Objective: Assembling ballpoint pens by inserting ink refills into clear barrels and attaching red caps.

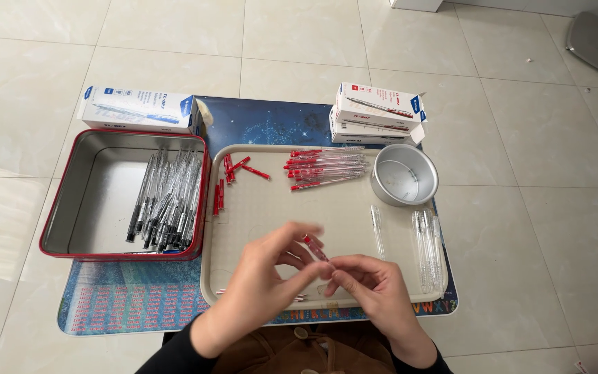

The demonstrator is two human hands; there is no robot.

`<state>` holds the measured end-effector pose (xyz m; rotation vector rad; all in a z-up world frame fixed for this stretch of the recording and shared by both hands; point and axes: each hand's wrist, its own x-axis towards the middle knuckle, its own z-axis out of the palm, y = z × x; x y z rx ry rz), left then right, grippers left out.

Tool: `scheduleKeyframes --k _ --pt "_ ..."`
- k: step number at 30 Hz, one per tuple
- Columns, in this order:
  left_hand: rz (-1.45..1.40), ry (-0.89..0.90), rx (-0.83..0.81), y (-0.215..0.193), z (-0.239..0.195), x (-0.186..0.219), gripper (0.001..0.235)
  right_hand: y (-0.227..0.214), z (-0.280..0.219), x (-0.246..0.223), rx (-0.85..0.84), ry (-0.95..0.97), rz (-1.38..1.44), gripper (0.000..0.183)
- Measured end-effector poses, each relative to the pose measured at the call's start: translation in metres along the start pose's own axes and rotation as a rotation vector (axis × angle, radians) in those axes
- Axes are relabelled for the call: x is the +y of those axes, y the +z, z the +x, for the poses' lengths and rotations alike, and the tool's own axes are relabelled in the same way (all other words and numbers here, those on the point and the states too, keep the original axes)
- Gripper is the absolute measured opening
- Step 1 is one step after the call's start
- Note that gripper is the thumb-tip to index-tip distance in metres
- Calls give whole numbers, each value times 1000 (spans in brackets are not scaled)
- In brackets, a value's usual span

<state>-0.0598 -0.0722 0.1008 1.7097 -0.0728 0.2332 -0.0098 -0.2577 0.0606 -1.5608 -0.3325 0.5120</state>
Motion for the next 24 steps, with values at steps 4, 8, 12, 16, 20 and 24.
scheduleKeyframes --k 4,8,12,16,20,24 --pt "274 176 -121 -19 7 -10 3 -11 2 -5 118 0 -130 21" --pt "845 349 -331 -27 21 -12 10 -20 -2 -9 226 -153 -330 26" --pt "1036 571 60 -45 64 9 14 -35 -5 -15 452 -284 -292 18" --pt "1101 446 218 -39 110 -34 14 -46 -13 -33 597 -286 -302 16" --pt "1168 346 120 -24 135 -77 38 -60 -18 -38 669 -244 -381 13" --pt "1141 282 90 -10 136 -84 36 -74 -21 -37 712 -202 -383 12"
